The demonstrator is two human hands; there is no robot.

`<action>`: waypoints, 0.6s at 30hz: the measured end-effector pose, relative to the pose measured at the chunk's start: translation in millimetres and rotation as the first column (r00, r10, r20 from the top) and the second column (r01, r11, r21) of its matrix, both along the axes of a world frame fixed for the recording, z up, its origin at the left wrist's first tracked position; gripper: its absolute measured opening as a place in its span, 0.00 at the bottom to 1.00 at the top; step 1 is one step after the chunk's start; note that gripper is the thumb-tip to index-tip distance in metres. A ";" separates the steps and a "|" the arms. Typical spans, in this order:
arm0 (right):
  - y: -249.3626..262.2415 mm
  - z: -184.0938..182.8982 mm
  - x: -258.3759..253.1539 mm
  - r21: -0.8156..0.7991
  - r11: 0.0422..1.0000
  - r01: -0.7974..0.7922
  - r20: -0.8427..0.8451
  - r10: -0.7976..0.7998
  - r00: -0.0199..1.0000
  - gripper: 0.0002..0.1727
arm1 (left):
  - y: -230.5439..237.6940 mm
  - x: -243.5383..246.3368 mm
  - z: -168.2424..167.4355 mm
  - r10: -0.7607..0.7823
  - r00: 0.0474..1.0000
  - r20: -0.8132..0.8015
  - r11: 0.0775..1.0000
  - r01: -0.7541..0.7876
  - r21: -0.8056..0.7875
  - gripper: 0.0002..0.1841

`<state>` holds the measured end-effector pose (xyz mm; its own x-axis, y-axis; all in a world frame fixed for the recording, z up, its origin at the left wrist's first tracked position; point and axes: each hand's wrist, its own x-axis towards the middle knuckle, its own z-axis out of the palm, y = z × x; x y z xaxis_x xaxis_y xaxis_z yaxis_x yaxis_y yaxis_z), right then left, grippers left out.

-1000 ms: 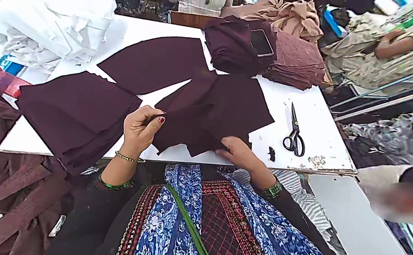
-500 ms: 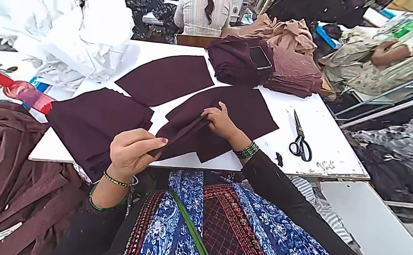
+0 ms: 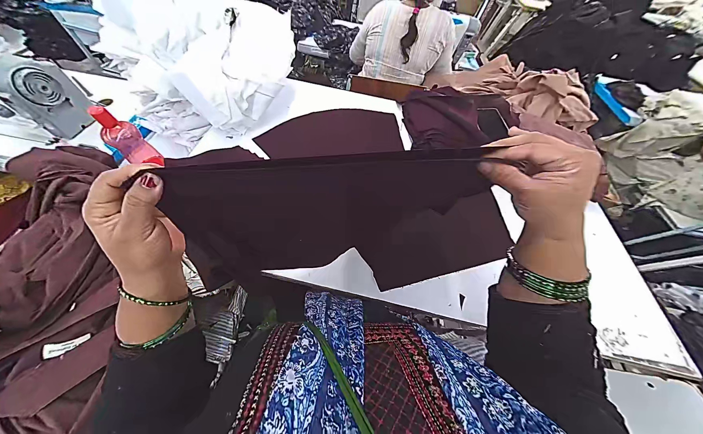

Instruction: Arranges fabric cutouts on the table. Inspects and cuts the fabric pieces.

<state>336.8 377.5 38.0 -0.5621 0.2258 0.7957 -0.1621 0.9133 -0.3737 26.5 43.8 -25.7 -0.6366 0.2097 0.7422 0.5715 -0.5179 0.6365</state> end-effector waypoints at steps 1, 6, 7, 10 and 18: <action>-2.2 6.4 0.7 -0.028 0.998 -0.048 -0.031 0.048 0.998 0.05 | -5.3 -2.7 1.8 -0.024 1.000 -0.001 1.000 0.024 0.019 0.14; -29.2 41.8 9.5 -0.029 0.981 -0.190 -0.192 0.181 0.965 0.08 | -43.2 -22.1 2.1 -0.226 0.970 -0.090 0.959 0.238 0.154 0.05; -32.2 46.8 7.3 -0.041 0.977 -0.208 -0.246 0.192 0.950 0.10 | -49.3 -26.2 2.8 -0.229 0.969 -0.097 0.960 0.241 0.144 0.06; -27.9 59.5 -25.2 -0.067 0.989 -0.128 -0.211 0.111 0.971 0.12 | -44.2 -33.4 16.1 -0.127 0.990 0.063 0.990 0.130 -0.050 0.08; -88.5 61.5 -146.2 0.327 0.945 0.032 0.112 -0.072 0.991 0.15 | 22.7 -0.8 35.8 -0.381 0.783 0.492 0.873 0.480 -0.087 0.15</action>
